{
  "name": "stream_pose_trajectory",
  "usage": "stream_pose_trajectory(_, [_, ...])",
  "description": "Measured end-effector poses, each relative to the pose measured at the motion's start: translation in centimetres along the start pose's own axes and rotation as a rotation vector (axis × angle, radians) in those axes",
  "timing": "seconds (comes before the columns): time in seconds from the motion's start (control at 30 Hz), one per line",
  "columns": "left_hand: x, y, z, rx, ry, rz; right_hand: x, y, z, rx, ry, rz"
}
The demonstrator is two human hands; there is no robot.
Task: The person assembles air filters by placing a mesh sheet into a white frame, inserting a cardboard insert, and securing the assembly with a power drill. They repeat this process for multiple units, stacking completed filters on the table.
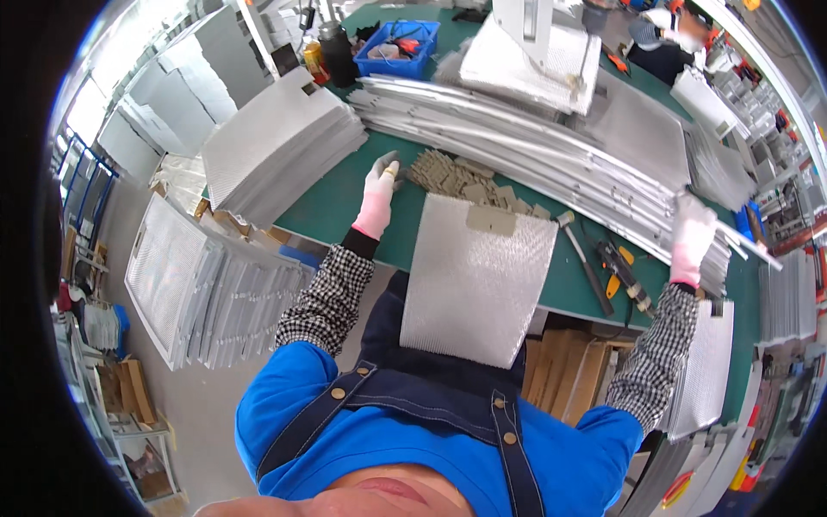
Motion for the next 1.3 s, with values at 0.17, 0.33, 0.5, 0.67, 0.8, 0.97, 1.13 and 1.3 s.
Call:
stream_pose_trajectory(0.17, [6.8, -3.4, -1.6, 0.078, 0.230, 0.174, 3.6, 1.2, -8.2, -0.285, -0.063, 0.013])
stream_pose_trajectory(0.33, [9.3, -5.6, -3.4, 0.002, 0.125, 0.339, 8.7, -3.2, -7.4, -1.047, -0.338, 0.454])
stream_pose_trajectory(0.5, [13.6, -7.2, -6.6, 0.213, 0.218, 0.309, 6.5, 10.3, 2.1, -1.171, -0.200, 0.565])
stream_pose_trajectory(0.67, [16.8, -7.8, -9.7, 0.254, 0.097, 0.285, 1.1, 16.6, 9.6, -1.318, -0.008, 0.363])
stream_pose_trajectory(0.8, [18.3, -8.7, -11.3, 0.195, -0.022, 0.254, -1.8, 18.4, 16.4, -1.384, 0.242, 0.205])
stream_pose_trajectory(0.97, [18.8, -10.0, -11.9, 0.198, -0.056, 0.231, -2.9, 19.4, 21.7, -1.395, 0.350, 0.324])
stream_pose_trajectory(1.13, [18.5, -9.2, -11.1, 0.206, -0.074, 0.171, -2.4, 18.2, 21.0, -1.448, 0.356, 0.587])
stream_pose_trajectory(1.3, [18.6, -8.9, -10.8, 0.231, -0.009, 0.165, -0.7, 16.3, 18.6, -1.455, 0.409, 0.720])
Point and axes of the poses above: each hand's wrist, its own x-axis away from the middle knuckle, its own y-axis out of the back of the hand, z = x × y, the point moved 9 cm from there along -x, towards the middle knuckle, and after that the axes turned 1 degree about -x, right-handed, at the moved point
